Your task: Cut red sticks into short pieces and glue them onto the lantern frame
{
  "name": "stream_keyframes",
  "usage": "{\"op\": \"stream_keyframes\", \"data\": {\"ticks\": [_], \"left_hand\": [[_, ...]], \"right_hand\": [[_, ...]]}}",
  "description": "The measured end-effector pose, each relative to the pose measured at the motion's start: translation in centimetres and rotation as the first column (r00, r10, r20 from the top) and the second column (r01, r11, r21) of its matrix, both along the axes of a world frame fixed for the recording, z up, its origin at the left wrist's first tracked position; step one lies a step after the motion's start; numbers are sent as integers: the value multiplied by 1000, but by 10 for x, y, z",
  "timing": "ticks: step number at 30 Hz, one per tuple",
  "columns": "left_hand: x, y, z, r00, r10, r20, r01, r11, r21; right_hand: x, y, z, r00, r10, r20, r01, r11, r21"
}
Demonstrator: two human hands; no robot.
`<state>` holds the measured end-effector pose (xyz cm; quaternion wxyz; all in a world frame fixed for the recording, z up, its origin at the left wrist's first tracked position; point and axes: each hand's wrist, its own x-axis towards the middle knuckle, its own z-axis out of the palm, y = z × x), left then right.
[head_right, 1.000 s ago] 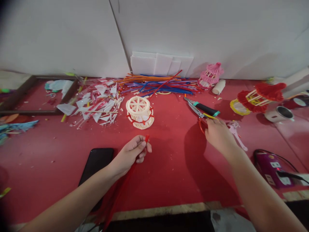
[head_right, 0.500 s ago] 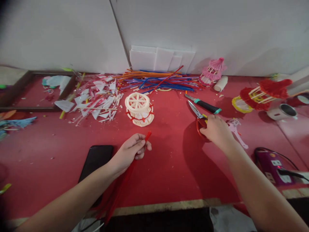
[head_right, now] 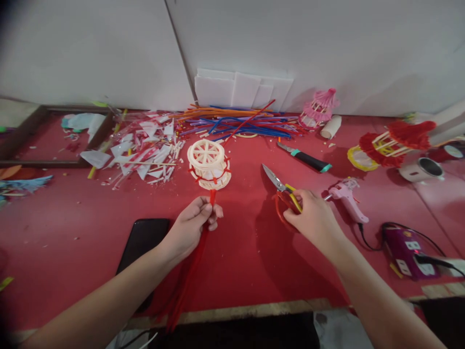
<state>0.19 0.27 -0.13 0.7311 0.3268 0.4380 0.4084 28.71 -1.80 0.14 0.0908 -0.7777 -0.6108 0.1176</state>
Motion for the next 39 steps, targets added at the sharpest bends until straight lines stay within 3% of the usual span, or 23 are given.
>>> {"op": "stream_keyframes", "data": {"ticks": [6, 11, 15, 24, 30, 34, 39], "left_hand": [[-1, 4, 3, 992, 108, 66, -107, 994, -13], [-3, 7, 7, 985, 151, 78, -150, 989, -13], [-5, 7, 10, 983, 168, 79, -169, 986, 2], [-16, 12, 17, 988, 119, -96, -112, 991, 69], [-23, 20, 19, 993, 81, -85, -80, 997, 18], [-24, 20, 21, 992, 96, -81, -94, 995, 22], [-25, 20, 21, 986, 121, -111, -115, 991, 63]], "right_hand": [[-6, -19, -17, 999, 43, -2, -43, 999, 10], [-9, -21, -7, 991, 26, 134, -14, 996, -87], [-14, -17, 0, 989, -6, 149, 28, 989, -146], [-2, -20, -9, 993, 5, 115, 8, 994, -114], [1, -27, 0, 977, 11, -214, -45, 987, -155], [-6, -31, 16, 860, 49, -509, -214, 939, -271], [-26, -28, 37, 719, 9, -695, -388, 835, -391]]}}
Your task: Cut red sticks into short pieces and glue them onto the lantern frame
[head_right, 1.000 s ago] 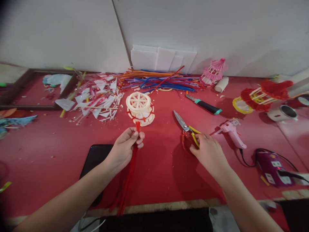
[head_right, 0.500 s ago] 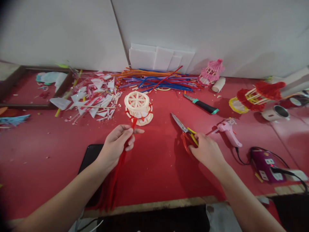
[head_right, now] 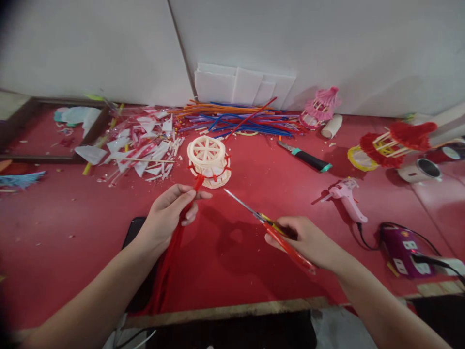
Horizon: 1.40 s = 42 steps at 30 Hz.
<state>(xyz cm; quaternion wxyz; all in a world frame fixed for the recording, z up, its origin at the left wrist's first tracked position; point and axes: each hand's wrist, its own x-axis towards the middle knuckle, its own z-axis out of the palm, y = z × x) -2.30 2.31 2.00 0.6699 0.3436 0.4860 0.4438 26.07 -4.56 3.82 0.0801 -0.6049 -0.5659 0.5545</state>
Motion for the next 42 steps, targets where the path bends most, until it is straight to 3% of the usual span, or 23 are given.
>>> {"op": "stream_keyframes", "data": {"ticks": [5, 10, 18, 42], "left_hand": [[-1, 2, -1, 998, -3, -67, 5, 1000, 29], [-2, 3, 0, 994, -9, -107, 11, 1000, 24], [-2, 3, -2, 988, -20, -151, 29, 998, 60], [-4, 5, 1, 981, -8, -192, 18, 999, 51]], "right_hand": [[-25, 11, 13, 989, 79, -128, -94, 989, -113], [-35, 23, 6, 972, 29, -232, -66, 986, -152], [-36, 36, -5, 976, 14, -218, -51, 985, -167], [-47, 49, 7, 984, 101, -150, -117, 987, -106]]}}
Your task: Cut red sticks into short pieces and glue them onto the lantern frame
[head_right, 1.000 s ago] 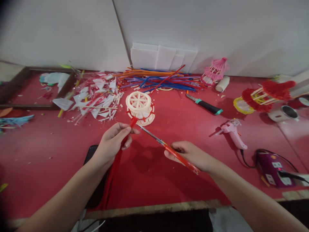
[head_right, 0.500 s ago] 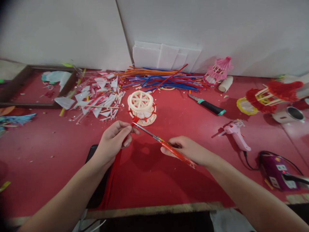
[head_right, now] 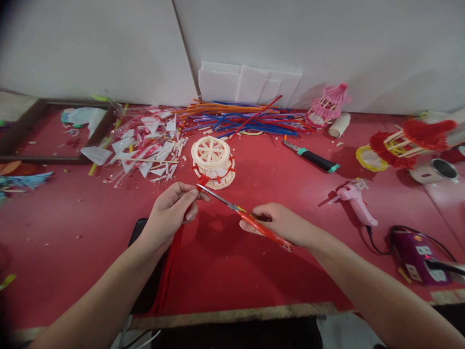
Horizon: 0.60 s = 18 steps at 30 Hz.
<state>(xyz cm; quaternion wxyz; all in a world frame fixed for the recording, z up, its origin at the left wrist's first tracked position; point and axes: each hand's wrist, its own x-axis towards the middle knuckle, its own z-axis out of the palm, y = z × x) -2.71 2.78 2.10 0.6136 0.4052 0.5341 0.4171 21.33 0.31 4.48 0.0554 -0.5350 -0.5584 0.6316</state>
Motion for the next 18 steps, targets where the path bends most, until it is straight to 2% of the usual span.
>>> {"op": "stream_keyframes", "data": {"ticks": [8, 18], "left_hand": [[0, 1, -1, 1000, 5, -2, -5, 1000, 5], [0, 2, 0, 1000, 17, -1, -17, 1000, -7]], "right_hand": [[0, -1, -4, 999, 20, 30, -21, 999, 45], [-5, -6, -6, 999, -40, 6, 40, 999, 14]]}}
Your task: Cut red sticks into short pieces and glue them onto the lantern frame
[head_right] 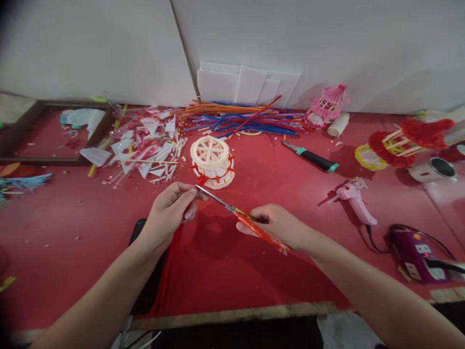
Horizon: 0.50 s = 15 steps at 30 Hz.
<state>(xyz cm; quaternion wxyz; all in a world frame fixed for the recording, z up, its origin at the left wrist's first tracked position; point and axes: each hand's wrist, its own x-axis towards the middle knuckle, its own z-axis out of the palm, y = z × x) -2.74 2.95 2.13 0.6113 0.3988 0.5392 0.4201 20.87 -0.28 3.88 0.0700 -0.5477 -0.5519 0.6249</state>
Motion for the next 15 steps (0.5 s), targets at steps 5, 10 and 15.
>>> {"op": "stream_keyframes", "data": {"ticks": [5, 10, 15], "left_hand": [[0, 0, 2, 1000, 0, 3, 0, 1000, -21], [0, -8, 11, 998, -54, 19, 55, 997, -49], [7, -22, 9, 987, -151, 48, 157, 970, -184]], "right_hand": [[0, -4, -4, 1000, 0, 30, -1, 1000, 29], [3, -21, 1, 999, -22, 48, 22, 1000, 13], [15, -47, -1, 992, -14, 122, 15, 1000, -6]]}}
